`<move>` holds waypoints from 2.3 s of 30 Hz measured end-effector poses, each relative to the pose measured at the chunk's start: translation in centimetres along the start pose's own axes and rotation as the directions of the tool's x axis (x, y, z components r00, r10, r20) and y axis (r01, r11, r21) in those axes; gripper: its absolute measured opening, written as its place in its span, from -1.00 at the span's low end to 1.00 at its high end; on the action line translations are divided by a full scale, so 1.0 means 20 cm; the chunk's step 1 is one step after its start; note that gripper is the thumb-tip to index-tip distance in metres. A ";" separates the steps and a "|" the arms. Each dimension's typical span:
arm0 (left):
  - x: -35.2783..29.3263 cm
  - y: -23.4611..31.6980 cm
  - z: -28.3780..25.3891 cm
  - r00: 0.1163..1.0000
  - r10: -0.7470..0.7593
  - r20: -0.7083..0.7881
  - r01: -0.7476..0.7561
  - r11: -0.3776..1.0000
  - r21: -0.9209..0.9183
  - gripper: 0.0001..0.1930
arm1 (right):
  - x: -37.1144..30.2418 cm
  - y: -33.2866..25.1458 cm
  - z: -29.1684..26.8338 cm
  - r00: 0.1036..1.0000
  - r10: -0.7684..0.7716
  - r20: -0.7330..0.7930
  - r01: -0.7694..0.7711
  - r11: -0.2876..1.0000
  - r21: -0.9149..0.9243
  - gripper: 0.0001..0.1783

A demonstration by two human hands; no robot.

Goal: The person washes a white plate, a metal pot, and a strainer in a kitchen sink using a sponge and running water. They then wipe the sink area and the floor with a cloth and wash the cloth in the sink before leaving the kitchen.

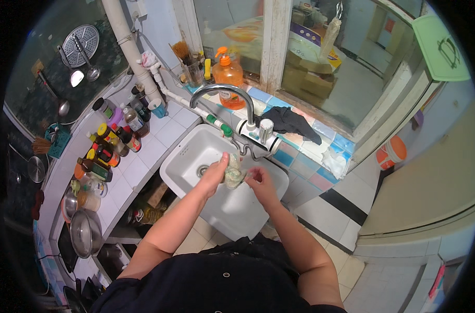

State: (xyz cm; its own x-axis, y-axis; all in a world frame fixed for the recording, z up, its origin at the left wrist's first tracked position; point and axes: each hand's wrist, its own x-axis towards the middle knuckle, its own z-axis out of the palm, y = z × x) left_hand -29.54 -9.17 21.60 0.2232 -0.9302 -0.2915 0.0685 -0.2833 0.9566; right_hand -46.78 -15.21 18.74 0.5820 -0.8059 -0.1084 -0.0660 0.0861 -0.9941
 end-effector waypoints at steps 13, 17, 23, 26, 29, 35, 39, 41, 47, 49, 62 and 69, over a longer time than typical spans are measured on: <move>0.08 0.18 -0.05 0.967 0.167 -0.195 -0.229 0.903 -0.364 -0.73 | 0.05 -0.11 -0.15 0.953 -0.235 0.191 0.274 0.939 -0.210 -0.63; 0.11 0.43 -0.08 0.936 0.256 -0.239 -0.299 0.940 -0.164 -0.74 | 0.05 -0.18 -0.23 0.927 -0.345 0.149 0.375 0.881 -0.289 -0.66; 0.24 0.82 -0.16 0.836 0.537 -0.112 -0.523 0.842 0.134 -0.74 | 0.04 -0.06 -0.45 0.997 -0.052 0.052 0.061 0.980 -0.190 -0.79; 0.35 1.00 -0.15 0.815 0.565 -0.126 -0.536 0.819 0.205 -0.75 | 0.01 0.00 -0.52 0.999 -0.022 0.048 0.028 0.990 -0.136 -0.78; 0.54 1.02 -0.25 0.753 0.638 -0.162 -0.465 0.690 0.555 -0.71 | 0.00 0.00 -0.55 0.999 0.005 0.042 0.001 0.988 -0.155 -0.78; 0.69 0.95 -0.31 0.655 0.706 -0.271 -0.337 0.593 0.731 -0.69 | -0.01 0.07 -0.65 1.000 0.026 -0.005 -0.027 0.983 -0.180 -0.77; 0.70 1.06 -0.30 0.548 0.783 -0.294 -0.242 0.485 0.841 -0.70 | -0.01 0.04 -0.66 0.998 0.033 -0.055 -0.046 0.965 -0.258 -0.77; 0.67 1.10 -0.29 0.573 0.769 -0.283 -0.051 0.378 0.924 -0.69 | 0.03 0.05 -0.65 0.998 -0.012 -0.064 -0.008 0.953 -0.302 -0.76; 0.72 1.01 -0.36 0.548 0.816 -0.183 0.123 0.138 0.983 -0.70 | 0.16 -0.04 -0.64 0.960 -0.251 -0.128 0.083 0.685 -0.724 -0.60; 0.67 1.01 -0.33 0.456 0.877 -0.153 0.064 0.139 0.988 -0.69 | 0.27 -0.07 -0.65 0.875 -0.477 -0.083 0.225 0.551 -0.804 -0.47; 0.06 0.67 -0.10 0.488 0.853 -0.184 -0.454 0.428 0.781 -0.83 | 0.88 -0.20 -0.76 0.687 -0.683 -0.246 0.255 0.544 -0.799 -0.72; -0.17 0.46 0.25 0.759 0.651 -0.014 -0.516 0.614 0.598 -0.46 | 0.29 -0.53 -0.61 0.899 -0.375 -0.225 0.334 0.921 -0.201 -0.65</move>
State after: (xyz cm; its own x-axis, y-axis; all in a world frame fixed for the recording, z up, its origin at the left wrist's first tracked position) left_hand -34.49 -9.69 31.42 0.2273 -0.8872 0.4016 -0.6545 0.1662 0.7375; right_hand -52.57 -27.98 28.60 0.3654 -0.8889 0.2762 -0.0293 -0.3076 -0.9511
